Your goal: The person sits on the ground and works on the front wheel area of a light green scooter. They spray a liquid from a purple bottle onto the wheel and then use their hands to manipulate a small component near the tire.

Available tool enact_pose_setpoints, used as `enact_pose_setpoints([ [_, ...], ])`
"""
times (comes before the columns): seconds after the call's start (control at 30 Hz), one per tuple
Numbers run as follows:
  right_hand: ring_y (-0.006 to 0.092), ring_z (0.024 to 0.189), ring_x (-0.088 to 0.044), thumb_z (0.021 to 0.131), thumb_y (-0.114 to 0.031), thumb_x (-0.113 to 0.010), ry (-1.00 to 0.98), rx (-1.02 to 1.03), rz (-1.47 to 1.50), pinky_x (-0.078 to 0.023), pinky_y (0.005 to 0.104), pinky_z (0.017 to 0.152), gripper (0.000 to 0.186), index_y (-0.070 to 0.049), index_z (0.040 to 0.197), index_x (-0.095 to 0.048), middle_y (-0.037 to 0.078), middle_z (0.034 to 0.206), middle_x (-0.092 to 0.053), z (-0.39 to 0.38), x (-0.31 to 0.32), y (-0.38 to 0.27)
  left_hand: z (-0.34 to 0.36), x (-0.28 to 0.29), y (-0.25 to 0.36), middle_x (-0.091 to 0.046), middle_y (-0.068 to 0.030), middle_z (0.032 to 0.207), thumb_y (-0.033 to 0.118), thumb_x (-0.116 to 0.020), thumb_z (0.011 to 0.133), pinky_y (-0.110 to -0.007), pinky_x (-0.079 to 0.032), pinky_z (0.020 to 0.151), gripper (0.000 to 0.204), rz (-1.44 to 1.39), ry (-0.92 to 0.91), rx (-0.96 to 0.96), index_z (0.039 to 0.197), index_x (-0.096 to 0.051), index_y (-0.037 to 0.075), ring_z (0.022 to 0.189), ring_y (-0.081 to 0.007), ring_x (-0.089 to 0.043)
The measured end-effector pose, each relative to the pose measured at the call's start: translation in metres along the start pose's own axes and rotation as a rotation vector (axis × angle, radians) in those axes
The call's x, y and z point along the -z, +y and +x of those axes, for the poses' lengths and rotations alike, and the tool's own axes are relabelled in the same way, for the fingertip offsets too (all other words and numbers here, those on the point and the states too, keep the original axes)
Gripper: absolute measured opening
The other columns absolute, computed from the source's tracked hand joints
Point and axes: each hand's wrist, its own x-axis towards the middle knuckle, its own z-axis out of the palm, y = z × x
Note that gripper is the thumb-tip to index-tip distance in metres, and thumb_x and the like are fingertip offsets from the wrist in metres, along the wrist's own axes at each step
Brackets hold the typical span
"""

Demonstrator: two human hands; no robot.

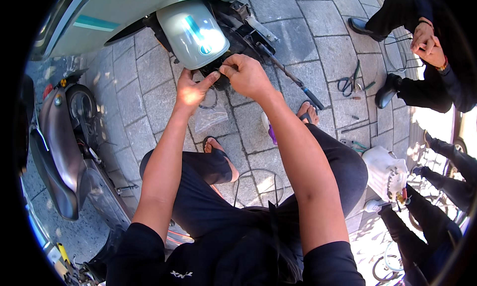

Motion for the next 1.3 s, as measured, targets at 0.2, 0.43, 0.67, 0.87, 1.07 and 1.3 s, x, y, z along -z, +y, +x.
enact_pose_setpoints([
  [0.2, 0.0367, 0.098, -0.07, 0.098, -0.017, -0.076, 0.061, 0.173, -0.158, -0.056, 0.0428, 0.085, 0.016, -0.003, 0.108, -0.076, 0.016, 0.105, -0.068, 0.001, 0.005, -0.006, -0.001, -0.002, 0.005, -0.068, -0.011, 0.135, 0.015, -0.094, 0.087, -0.035, -0.052, 0.104, 0.068, 0.006, -0.008, -0.006, 0.144, -0.059, 0.001, 0.12, -0.0197, -0.065],
  [0.43, 0.0375, 0.1, -0.071, 0.097, -0.017, -0.078, 0.068, 0.253, -0.183, -0.057, 0.0436, 0.087, 0.019, -0.003, 0.109, -0.075, 0.016, 0.109, -0.067, 0.005, 0.009, -0.01, -0.002, -0.002, 0.005, -0.068, -0.0094, 0.131, 0.018, -0.096, 0.085, -0.03, -0.055, 0.082, 0.068, -0.046, -0.001, 0.042, 0.141, -0.06, 0.001, 0.102, -0.0142, -0.067],
  [0.67, 0.0354, 0.101, -0.073, 0.095, -0.02, -0.081, 0.073, 0.146, -0.135, -0.058, 0.0427, 0.088, 0.023, -0.003, 0.109, -0.078, 0.016, 0.11, -0.07, 0.006, 0.01, -0.003, -0.001, -0.004, 0.003, -0.07, -0.0069, 0.125, 0.02, -0.096, 0.086, -0.024, -0.047, 0.058, 0.061, -0.022, -0.008, -0.007, 0.135, -0.064, 0.003, 0.081, -0.0079, -0.064],
  [0.87, 0.0337, 0.1, -0.074, 0.095, -0.025, -0.082, 0.074, 0.135, -0.131, -0.059, 0.0415, 0.087, 0.027, -0.003, 0.109, -0.08, 0.016, 0.109, -0.073, 0.008, 0.014, -0.007, 0.0, -0.003, 0.008, -0.07, -0.0077, 0.129, 0.016, -0.096, 0.084, -0.032, -0.049, 0.09, 0.059, -0.062, -0.016, -0.005, 0.134, -0.065, 0.003, 0.107, -0.0145, -0.062],
  [1.07, 0.0338, 0.097, -0.075, 0.095, -0.029, -0.081, 0.045, 0.113, -0.104, -0.059, 0.0418, 0.086, 0.029, -0.003, 0.109, -0.081, 0.017, 0.102, -0.077, 0.01, 0.015, -0.002, 0.0, -0.001, 0.014, -0.069, -0.0102, 0.135, 0.014, -0.095, 0.084, -0.037, -0.049, 0.109, 0.063, -0.044, -0.027, 0.088, 0.137, -0.064, 0.002, 0.125, -0.0207, -0.063],
  [1.3, 0.0223, 0.088, -0.076, 0.096, -0.028, -0.083, -0.016, 0.001, -0.019, -0.059, 0.0375, 0.082, 0.029, -0.003, 0.11, -0.082, 0.016, 0.098, -0.08, 0.012, 0.016, 0.004, 0.002, -0.001, 0.009, -0.068, -0.0121, 0.137, 0.017, -0.097, 0.082, -0.038, -0.047, 0.112, 0.069, -0.003, -0.045, 0.015, 0.139, -0.062, 0.001, 0.129, -0.0222, -0.061],
])
